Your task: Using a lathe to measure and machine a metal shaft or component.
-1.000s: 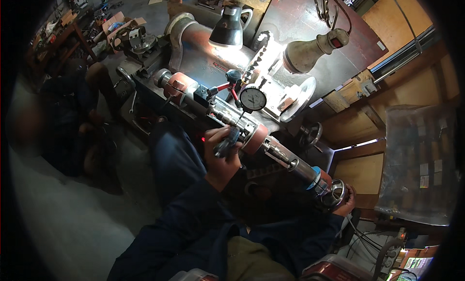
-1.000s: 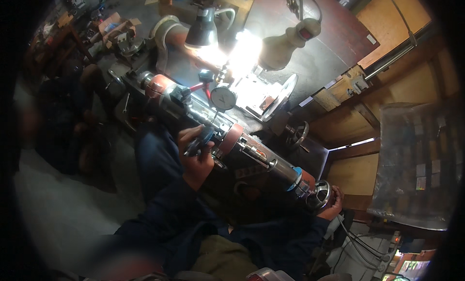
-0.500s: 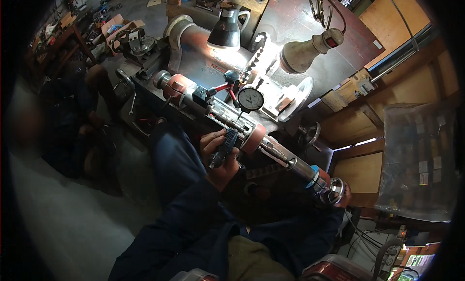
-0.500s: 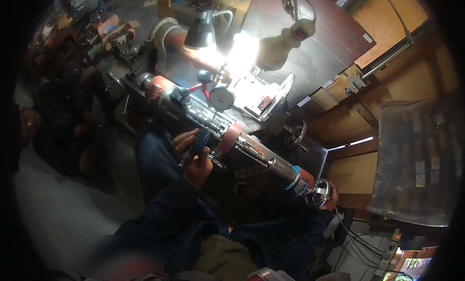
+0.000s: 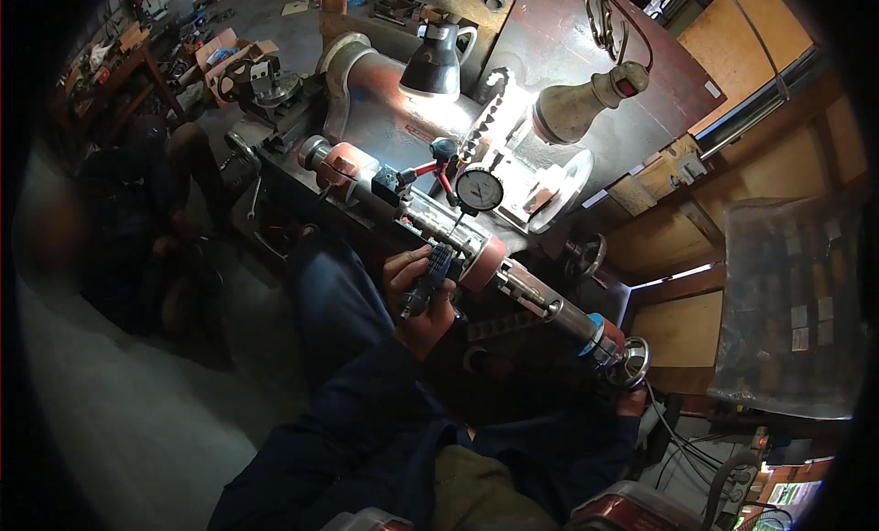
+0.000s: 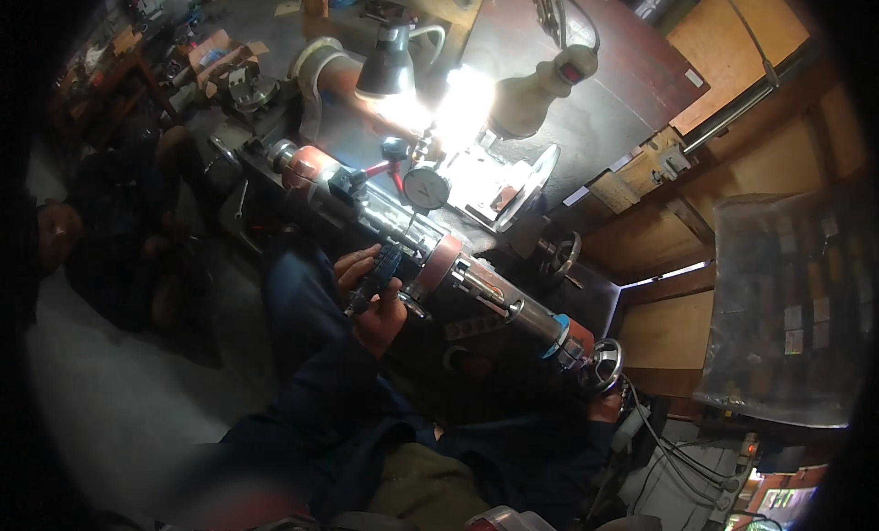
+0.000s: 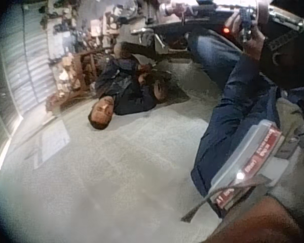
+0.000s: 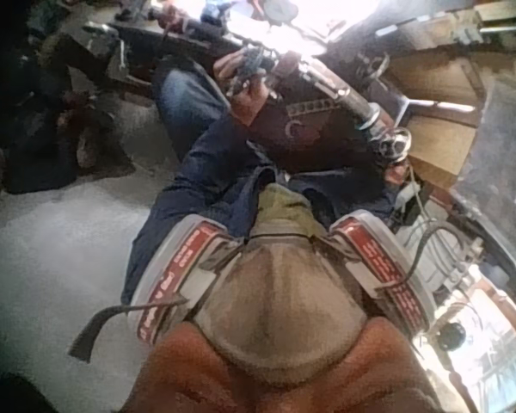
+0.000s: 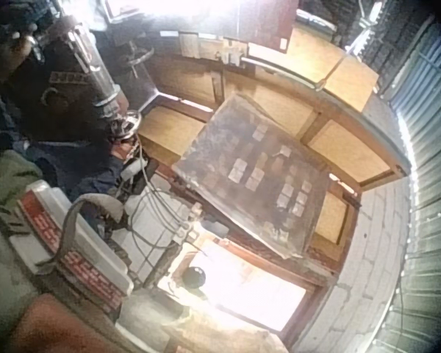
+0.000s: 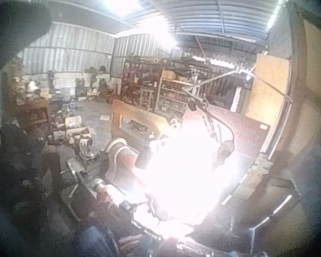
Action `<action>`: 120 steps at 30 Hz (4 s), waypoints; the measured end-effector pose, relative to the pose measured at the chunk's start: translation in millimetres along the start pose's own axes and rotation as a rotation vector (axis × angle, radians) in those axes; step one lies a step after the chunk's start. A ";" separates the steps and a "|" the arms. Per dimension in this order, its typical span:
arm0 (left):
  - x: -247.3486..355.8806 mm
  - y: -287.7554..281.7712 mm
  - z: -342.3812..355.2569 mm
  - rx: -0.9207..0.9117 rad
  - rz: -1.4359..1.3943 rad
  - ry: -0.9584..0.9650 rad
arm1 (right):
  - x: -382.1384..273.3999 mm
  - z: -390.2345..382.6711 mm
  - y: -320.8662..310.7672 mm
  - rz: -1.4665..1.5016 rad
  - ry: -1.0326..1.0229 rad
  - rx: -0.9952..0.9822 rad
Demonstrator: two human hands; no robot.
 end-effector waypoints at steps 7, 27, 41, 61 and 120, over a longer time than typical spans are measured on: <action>1.3 -0.6 1.7 -0.006 0.009 0.002 | -42.5 -36.2 -12.3 0.119 -0.077 0.023; 1.5 1.8 1.0 0.005 0.008 0.008 | -40.8 52.7 -29.8 0.237 -0.090 0.141; -1.4 0.7 1.2 0.023 -0.004 -0.015 | 12.3 0.4 0.5 0.179 0.113 0.075; -14.9 4.2 -3.8 0.068 -0.020 -0.115 | -52.3 -28.0 -16.2 0.413 -0.025 0.078; -3.2 0.0 -0.6 0.031 0.057 0.010 | -31.1 53.1 3.0 0.099 -0.032 -0.024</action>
Point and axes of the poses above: each hand's wrist, its own z-axis towards the middle knuckle, its own y-axis out of the palm, x = y × z, the point moved 9 cm from there along z, towards the middle knuckle, and after that the axes turned 10 degrees about -x, right-handed, at the moved point
